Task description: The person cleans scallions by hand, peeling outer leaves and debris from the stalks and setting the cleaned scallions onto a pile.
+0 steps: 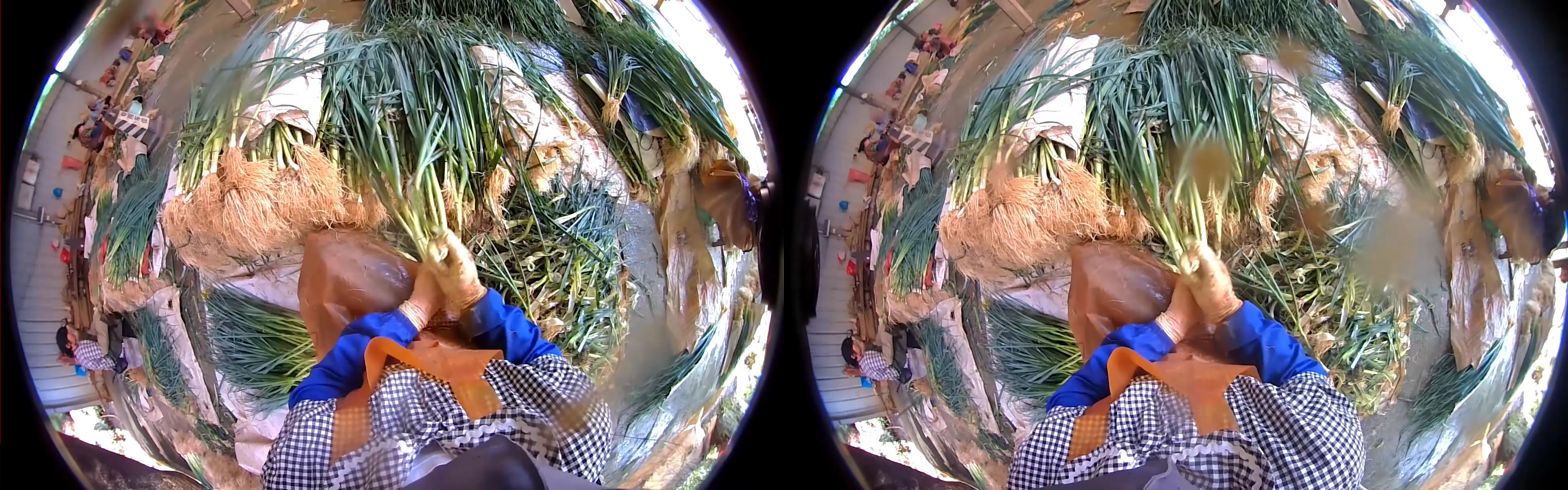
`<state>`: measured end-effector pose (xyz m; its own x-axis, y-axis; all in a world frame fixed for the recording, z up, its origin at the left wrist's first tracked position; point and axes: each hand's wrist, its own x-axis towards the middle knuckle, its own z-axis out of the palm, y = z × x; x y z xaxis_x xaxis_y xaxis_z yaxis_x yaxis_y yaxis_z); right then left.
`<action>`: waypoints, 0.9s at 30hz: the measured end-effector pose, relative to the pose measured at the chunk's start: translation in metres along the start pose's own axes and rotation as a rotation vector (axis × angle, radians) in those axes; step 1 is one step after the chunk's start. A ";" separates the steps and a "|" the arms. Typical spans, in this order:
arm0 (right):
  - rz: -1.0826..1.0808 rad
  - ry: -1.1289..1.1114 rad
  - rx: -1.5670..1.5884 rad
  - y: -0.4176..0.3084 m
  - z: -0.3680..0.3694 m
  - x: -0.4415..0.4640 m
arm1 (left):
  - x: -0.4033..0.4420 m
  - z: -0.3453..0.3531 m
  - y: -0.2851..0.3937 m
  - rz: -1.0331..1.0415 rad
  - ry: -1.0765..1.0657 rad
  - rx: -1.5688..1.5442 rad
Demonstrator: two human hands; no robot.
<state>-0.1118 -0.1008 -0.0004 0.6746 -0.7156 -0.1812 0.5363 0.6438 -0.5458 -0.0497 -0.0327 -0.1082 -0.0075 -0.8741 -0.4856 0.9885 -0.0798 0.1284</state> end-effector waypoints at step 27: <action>0.082 0.339 -0.937 -0.014 -0.109 0.046 | -0.038 0.059 0.041 -0.143 -0.023 0.166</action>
<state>-0.1436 -0.1723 -0.0902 0.4332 -0.8118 -0.3917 -0.2203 0.3260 -0.9193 -0.0181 -0.0311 -0.0337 -0.1511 -0.8588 -0.4896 0.9387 -0.2799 0.2011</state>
